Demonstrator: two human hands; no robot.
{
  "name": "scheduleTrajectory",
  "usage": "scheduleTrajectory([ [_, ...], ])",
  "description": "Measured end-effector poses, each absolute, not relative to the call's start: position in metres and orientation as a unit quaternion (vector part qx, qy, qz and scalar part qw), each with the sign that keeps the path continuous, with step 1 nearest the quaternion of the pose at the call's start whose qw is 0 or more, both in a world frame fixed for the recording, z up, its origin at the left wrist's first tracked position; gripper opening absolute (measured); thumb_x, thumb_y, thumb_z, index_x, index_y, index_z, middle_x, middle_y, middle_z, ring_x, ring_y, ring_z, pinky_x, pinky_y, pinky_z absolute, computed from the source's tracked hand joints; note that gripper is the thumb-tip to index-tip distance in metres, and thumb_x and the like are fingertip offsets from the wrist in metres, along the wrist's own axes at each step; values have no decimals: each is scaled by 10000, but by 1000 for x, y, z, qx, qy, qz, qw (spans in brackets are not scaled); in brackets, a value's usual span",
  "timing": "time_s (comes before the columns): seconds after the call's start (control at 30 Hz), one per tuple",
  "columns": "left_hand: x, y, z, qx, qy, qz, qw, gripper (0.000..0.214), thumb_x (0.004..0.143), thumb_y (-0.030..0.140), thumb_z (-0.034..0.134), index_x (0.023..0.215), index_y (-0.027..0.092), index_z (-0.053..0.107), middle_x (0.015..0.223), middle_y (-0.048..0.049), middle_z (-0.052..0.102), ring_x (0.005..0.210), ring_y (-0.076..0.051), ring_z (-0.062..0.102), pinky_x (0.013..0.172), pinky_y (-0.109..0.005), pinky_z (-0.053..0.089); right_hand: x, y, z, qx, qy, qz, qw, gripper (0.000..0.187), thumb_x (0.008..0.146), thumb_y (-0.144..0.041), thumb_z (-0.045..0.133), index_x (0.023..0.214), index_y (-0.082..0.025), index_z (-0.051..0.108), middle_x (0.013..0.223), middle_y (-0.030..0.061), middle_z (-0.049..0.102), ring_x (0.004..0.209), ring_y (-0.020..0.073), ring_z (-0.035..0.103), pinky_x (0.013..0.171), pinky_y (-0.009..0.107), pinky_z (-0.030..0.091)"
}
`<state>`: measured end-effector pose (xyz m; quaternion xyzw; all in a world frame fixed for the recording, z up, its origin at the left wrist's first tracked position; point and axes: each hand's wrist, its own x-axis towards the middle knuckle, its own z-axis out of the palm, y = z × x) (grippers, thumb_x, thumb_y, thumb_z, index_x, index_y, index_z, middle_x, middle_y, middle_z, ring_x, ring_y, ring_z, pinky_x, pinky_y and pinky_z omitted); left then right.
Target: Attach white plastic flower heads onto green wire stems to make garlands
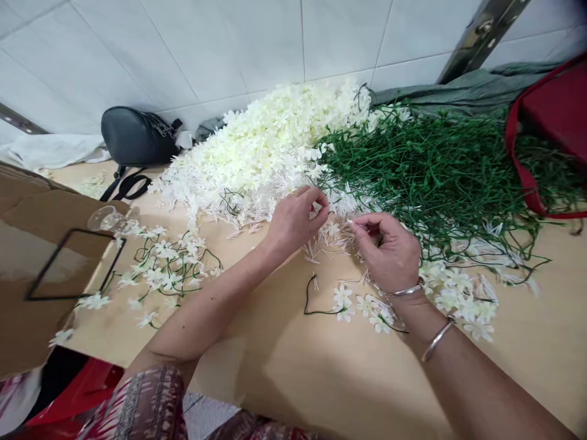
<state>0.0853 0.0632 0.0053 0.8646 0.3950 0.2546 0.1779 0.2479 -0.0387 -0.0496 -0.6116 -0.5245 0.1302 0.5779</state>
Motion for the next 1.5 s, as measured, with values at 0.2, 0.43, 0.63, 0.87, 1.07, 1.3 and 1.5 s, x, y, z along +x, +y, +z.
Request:
scheduleTrajectory([
  [0.2,79,37,12,730,423,377,382,102,892,161,673,833,188,594,773,12,698,675,-88,616,620,-210,451,245,-41,-45,-588,-525,92,609,79,923,-304,721,896,-231,730,826,19,747,716,183,657,691,339,540],
  [0.43,45,-11,-12,525,430,406,612,320,798,322,864,1021,171,691,820,13,704,746,-86,667,751,-213,566,224,-64,-16,-528,-638,38,560,120,969,-156,652,920,-247,713,889,41,756,860,216,719,788,376,561],
  [0.63,31,-35,-25,475,430,447,624,351,800,426,887,884,168,665,822,25,697,739,-82,703,751,-203,572,208,-82,7,-520,-720,59,456,123,968,-175,661,863,-238,667,838,21,760,810,211,719,781,383,505],
  [0.87,33,-26,-30,481,416,493,593,390,823,488,864,893,178,639,775,50,663,670,-73,700,669,-185,551,233,-69,27,-552,-771,-28,316,169,939,-189,618,780,-243,627,764,43,706,717,249,643,718,395,400],
  [1.07,36,-41,-30,485,382,471,630,358,826,489,865,902,169,722,812,-7,746,733,-112,729,739,-233,606,198,-106,24,-551,-714,23,432,165,935,-146,679,837,-253,600,779,-13,716,715,193,672,759,376,466],
  [1.3,35,-50,-33,562,394,444,576,221,897,376,804,984,178,753,876,-34,786,787,-109,729,770,-218,591,192,-98,-18,-600,-594,171,508,83,882,-220,714,824,-239,658,935,55,727,907,237,705,855,432,577],
  [1.5,35,-51,-29,657,389,424,488,131,949,315,732,1011,201,748,947,-47,818,852,-136,763,804,-243,611,195,-97,-19,-613,-568,222,502,93,861,-247,725,787,-232,671,951,55,741,922,231,717,868,432,597],
])
